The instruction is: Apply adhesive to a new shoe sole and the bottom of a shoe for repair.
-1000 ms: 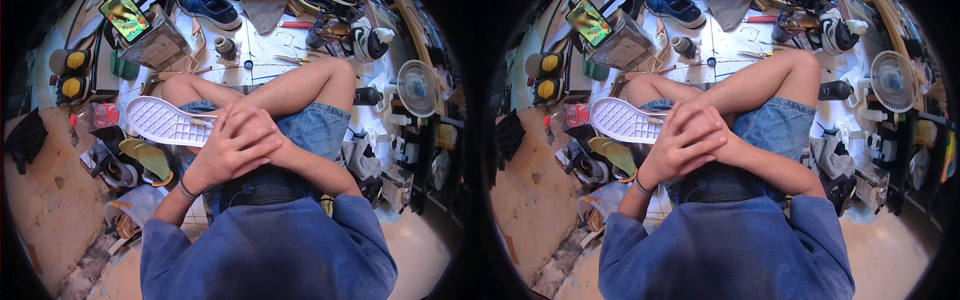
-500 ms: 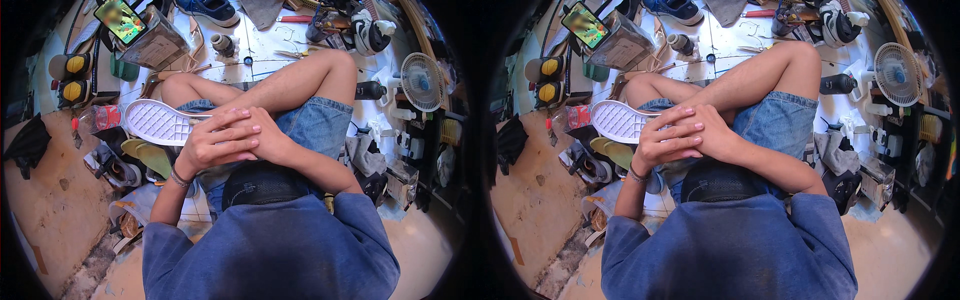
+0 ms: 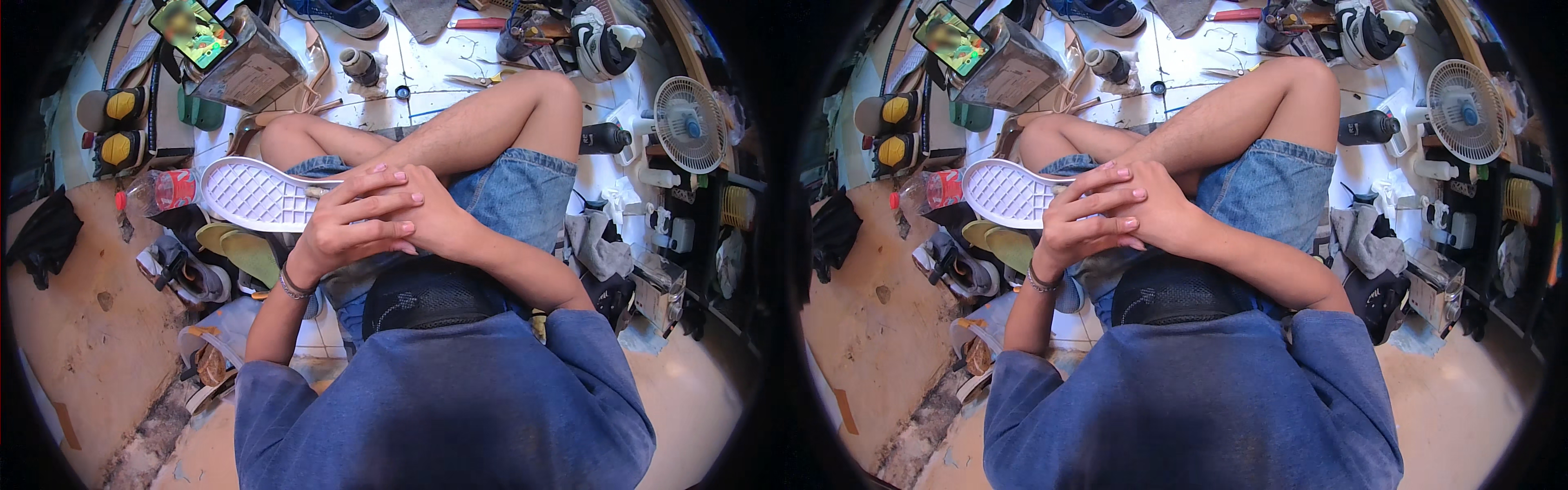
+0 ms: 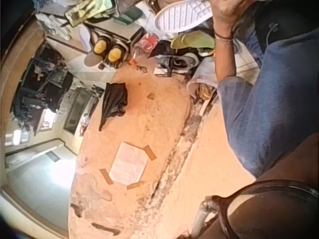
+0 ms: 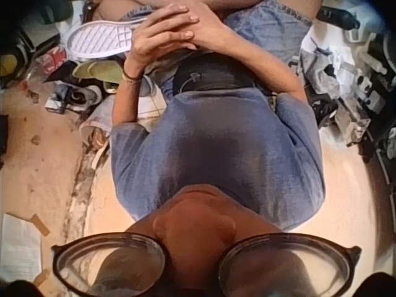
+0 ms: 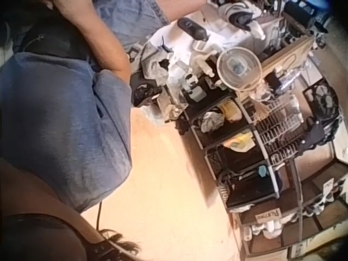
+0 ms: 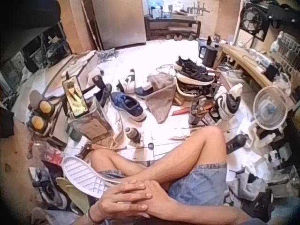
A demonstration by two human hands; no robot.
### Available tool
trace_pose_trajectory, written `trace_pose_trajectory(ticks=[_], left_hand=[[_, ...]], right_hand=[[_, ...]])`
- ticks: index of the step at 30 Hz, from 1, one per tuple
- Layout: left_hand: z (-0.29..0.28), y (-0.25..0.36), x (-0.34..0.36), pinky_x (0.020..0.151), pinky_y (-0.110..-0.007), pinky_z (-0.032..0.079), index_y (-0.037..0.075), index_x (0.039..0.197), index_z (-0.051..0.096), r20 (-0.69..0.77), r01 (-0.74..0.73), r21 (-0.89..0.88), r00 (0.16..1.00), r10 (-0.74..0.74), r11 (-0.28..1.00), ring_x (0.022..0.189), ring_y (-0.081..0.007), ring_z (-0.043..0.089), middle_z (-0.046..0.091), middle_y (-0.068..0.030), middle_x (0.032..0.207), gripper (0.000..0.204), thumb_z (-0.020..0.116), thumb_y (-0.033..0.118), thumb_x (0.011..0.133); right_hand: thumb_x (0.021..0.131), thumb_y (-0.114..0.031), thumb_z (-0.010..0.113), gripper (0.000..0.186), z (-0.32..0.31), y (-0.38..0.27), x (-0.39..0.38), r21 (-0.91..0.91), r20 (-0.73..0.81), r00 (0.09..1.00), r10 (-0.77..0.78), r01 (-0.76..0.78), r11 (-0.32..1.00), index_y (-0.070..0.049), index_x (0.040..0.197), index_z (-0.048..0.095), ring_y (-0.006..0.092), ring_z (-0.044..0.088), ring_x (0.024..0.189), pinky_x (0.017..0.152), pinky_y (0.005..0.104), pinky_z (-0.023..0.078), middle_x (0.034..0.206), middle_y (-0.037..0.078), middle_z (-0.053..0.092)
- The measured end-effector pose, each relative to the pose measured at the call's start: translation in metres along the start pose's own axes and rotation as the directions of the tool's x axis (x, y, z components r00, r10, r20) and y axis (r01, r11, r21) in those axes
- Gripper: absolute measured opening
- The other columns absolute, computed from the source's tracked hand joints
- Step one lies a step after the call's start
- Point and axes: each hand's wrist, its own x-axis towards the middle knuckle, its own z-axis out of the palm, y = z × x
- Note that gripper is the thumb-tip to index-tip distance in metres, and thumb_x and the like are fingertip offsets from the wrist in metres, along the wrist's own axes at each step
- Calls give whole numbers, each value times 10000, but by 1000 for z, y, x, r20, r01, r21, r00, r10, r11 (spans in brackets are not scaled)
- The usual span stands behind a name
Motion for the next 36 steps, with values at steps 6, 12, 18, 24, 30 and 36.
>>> trace_pose_trajectory(ticks=[6,12,18,24,30,36], left_hand=[[3,-1,-6,1013,-483,504,87,880,719,-90,-8,-20,996,6,1000,1158,-341,632,733,-80,1099,324,872,217,626],[9,3,-17,1031,-566,469,110,895,732,-189,13,-2,982,-14,1000,1149,-341,640,748,-46,1060,327,882,210,622],[10,12,-28,1093,-570,383,215,926,756,-209,78,132,977,-49,988,1163,-277,618,750,58,1063,291,866,224,657],[12,27,-31,1139,-555,308,271,940,761,-183,149,216,977,-110,965,1222,-244,533,745,121,1068,264,831,244,687],[24,60,-21,1209,-589,112,281,958,763,-172,297,150,947,-271,943,1261,-256,501,745,130,1076,300,820,134,702],[33,52,-102,940,-419,429,73,877,705,-671,550,137,663,-332,824,880,-218,530,628,-79,811,172,697,55,706]], right_hand=[[771,-208,621,154,-2,-7,5,60,66,994,85,-89,994,-84,842,678,298,680,765,657,422,541,798,105,662],[773,-187,622,146,-7,-11,12,-29,140,985,105,-102,994,-76,851,675,304,692,766,618,419,545,825,114,682],[784,-183,632,135,-13,-16,20,-31,225,955,193,-191,981,-81,861,676,305,704,723,587,420,548,772,125,687],[815,-177,614,121,-8,-21,26,-76,196,942,271,-261,962,-86,855,684,307,710,687,534,419,542,736,132,687],[870,-239,608,164,3,-18,24,-79,197,936,291,-281,957,-105,933,680,345,687,642,523,446,520,689,155,672],[878,-213,622,176,2,-16,20,-103,190,933,305,-290,952,-110,988,713,351,688,645,544,470,526,689,166,670]])
